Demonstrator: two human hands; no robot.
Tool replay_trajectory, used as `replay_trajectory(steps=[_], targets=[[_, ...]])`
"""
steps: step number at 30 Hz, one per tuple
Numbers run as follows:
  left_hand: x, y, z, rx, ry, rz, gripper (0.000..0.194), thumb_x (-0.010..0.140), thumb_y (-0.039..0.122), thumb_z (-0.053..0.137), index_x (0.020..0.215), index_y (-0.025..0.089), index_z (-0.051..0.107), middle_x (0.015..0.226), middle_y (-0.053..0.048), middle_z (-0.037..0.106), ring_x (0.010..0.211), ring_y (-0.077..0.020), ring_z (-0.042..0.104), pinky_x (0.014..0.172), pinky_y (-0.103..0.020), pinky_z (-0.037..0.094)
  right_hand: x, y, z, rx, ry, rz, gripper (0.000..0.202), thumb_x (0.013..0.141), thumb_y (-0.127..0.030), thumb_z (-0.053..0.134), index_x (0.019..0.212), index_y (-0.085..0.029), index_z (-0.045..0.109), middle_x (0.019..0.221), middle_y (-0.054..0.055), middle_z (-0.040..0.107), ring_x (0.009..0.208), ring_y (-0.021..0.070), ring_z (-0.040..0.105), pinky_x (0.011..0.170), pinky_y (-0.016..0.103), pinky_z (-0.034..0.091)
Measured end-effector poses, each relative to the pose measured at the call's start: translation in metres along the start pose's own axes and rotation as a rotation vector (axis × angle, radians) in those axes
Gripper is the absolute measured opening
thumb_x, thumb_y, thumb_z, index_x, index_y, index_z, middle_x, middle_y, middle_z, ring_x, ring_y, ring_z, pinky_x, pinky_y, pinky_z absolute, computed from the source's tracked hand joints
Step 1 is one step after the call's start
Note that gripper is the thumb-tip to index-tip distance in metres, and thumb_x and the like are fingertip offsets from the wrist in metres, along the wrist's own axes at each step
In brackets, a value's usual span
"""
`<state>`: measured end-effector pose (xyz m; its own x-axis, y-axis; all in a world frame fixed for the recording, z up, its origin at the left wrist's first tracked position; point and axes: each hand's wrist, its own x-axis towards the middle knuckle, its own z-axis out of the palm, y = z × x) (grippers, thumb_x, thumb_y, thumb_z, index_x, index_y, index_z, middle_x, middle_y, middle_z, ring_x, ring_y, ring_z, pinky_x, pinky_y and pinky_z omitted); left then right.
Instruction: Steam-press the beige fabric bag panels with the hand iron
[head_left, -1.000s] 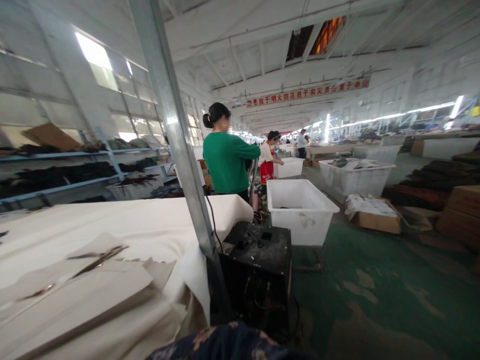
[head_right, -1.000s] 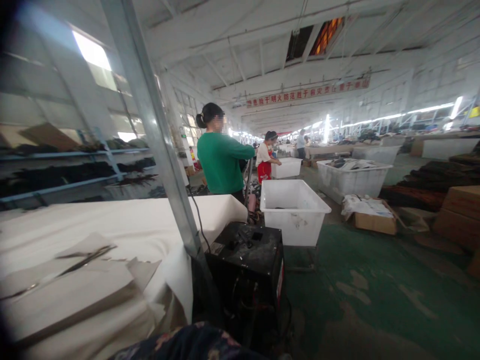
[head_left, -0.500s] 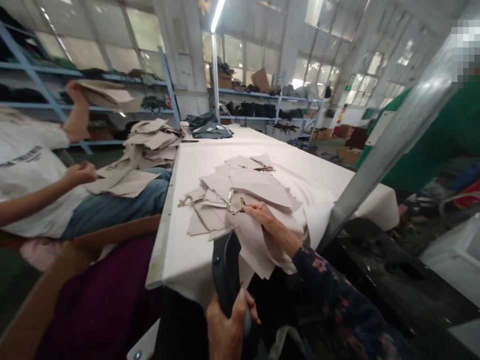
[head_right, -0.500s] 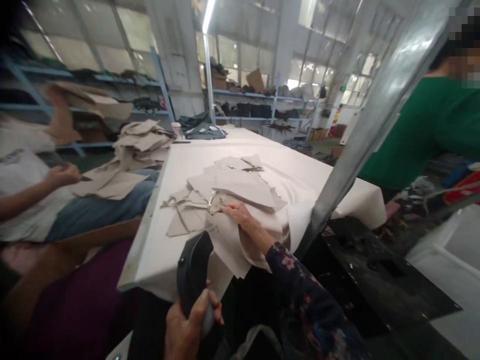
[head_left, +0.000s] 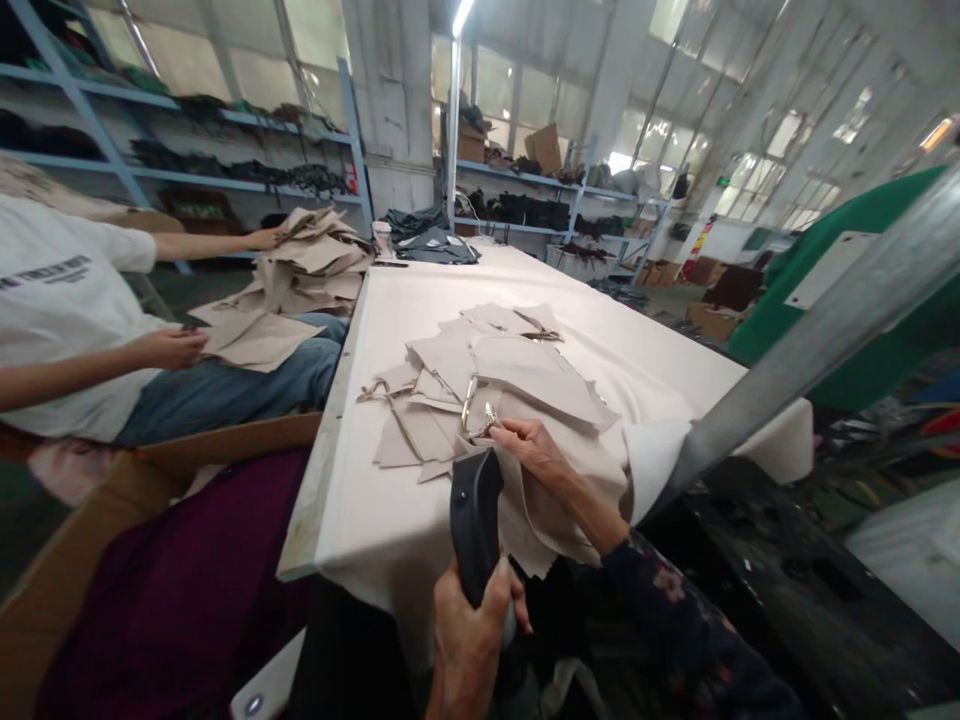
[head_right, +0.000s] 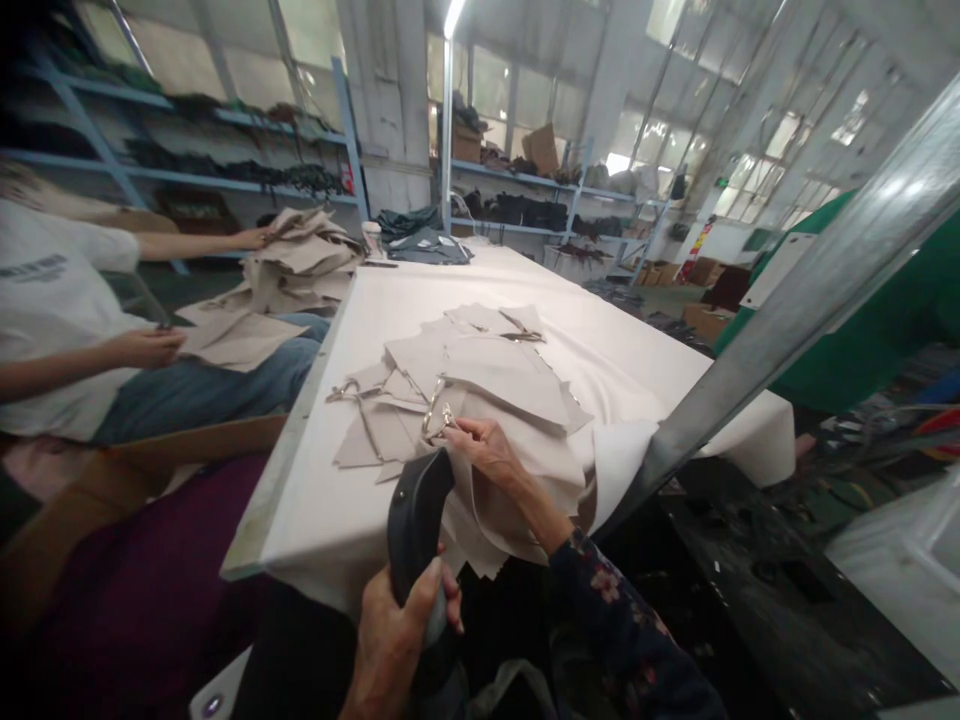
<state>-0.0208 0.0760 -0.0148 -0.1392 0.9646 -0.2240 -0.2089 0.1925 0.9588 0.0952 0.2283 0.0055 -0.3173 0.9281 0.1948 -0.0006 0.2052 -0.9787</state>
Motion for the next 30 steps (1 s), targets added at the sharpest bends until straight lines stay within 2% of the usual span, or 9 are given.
replay_trajectory(steps=[2,5,7,11,15,18,21,25,30], targets=[[0.003,0.001,0.0,0.002,0.0,-0.009,0.028,0.074,0.041,0.058,0.075,0.014,0.057,0.043,0.004,0.054,0.035,-0.0122,0.052,0.039,-0.022,0.044,-0.007,-0.002,0.0,0.031,-0.045,-0.019,0.019,0.077,-0.031,0.064,0.088,-0.017,0.07,0.08,0.002,0.063,0.079,0.0168,0.055,0.072,0.026,0.042],[0.007,0.003,-0.002,0.02,-0.016,-0.01,0.026,0.074,0.04,0.058,0.074,0.014,0.056,0.043,0.003,0.055,0.036,-0.0119,0.052,0.04,-0.022,0.043,-0.018,0.001,-0.002,0.113,-0.142,0.012,0.032,0.074,-0.026,0.067,0.105,-0.018,0.068,0.088,0.003,0.066,0.085,0.018,0.057,0.079,0.027,0.043],[0.008,0.003,-0.002,0.022,-0.035,-0.013,0.026,0.074,0.04,0.058,0.072,0.014,0.056,0.043,0.002,0.056,0.036,-0.0123,0.053,0.04,-0.022,0.044,-0.023,0.005,-0.005,0.113,-0.169,0.017,0.03,0.075,-0.025,0.067,0.104,-0.018,0.069,0.089,0.003,0.066,0.086,0.018,0.057,0.08,0.028,0.043],[0.008,0.003,0.002,0.032,-0.039,-0.011,0.028,0.075,0.041,0.058,0.065,0.015,0.056,0.041,0.002,0.054,0.035,-0.0119,0.051,0.04,-0.022,0.042,-0.027,0.009,-0.009,0.034,-0.123,-0.039,0.021,0.081,-0.029,0.061,0.095,-0.017,0.072,0.088,0.003,0.066,0.087,0.0183,0.055,0.083,0.029,0.041],[0.015,0.006,0.005,0.076,-0.062,-0.001,0.027,0.076,0.041,0.058,0.071,0.015,0.058,0.043,0.001,0.056,0.037,-0.0138,0.053,0.043,-0.024,0.044,-0.031,0.006,-0.011,0.028,-0.136,-0.039,0.02,0.082,-0.03,0.06,0.092,-0.019,0.073,0.09,0.003,0.065,0.09,0.0194,0.054,0.087,0.031,0.04],[0.024,0.014,0.003,0.133,-0.068,0.039,0.029,0.078,0.043,0.057,0.067,0.016,0.058,0.046,-0.001,0.059,0.042,-0.0147,0.056,0.047,-0.024,0.045,-0.038,0.006,-0.011,0.06,-0.132,0.032,0.018,0.079,-0.027,0.061,0.089,-0.019,0.074,0.089,0.003,0.064,0.085,0.0187,0.054,0.08,0.029,0.042],[0.026,0.019,-0.003,0.131,-0.032,0.06,0.03,0.079,0.044,0.055,0.067,0.016,0.058,0.047,-0.001,0.059,0.044,-0.015,0.056,0.05,-0.025,0.046,-0.044,0.009,-0.008,0.133,-0.061,0.119,0.018,0.077,-0.023,0.061,0.089,-0.018,0.073,0.081,0.002,0.064,0.074,0.0161,0.054,0.069,0.026,0.043],[0.01,0.016,-0.012,0.02,0.077,0.056,0.026,0.076,0.042,0.059,0.076,0.016,0.059,0.046,0.002,0.056,0.041,-0.0138,0.053,0.047,-0.024,0.044,-0.045,0.009,0.001,0.279,0.045,0.194,0.021,0.076,-0.023,0.061,0.092,-0.016,0.072,0.07,0.001,0.064,0.061,0.0131,0.053,0.06,0.023,0.041],[-0.011,0.0,-0.026,-0.072,0.162,-0.013,0.034,0.072,0.045,0.063,0.086,0.014,0.058,0.047,0.003,0.057,0.039,-0.0146,0.052,0.044,-0.026,0.044,-0.042,0.003,0.012,0.32,0.106,0.171,0.019,0.074,-0.023,0.061,0.087,-0.014,0.073,0.068,0.001,0.066,0.055,0.0111,0.05,0.057,0.022,0.039]])
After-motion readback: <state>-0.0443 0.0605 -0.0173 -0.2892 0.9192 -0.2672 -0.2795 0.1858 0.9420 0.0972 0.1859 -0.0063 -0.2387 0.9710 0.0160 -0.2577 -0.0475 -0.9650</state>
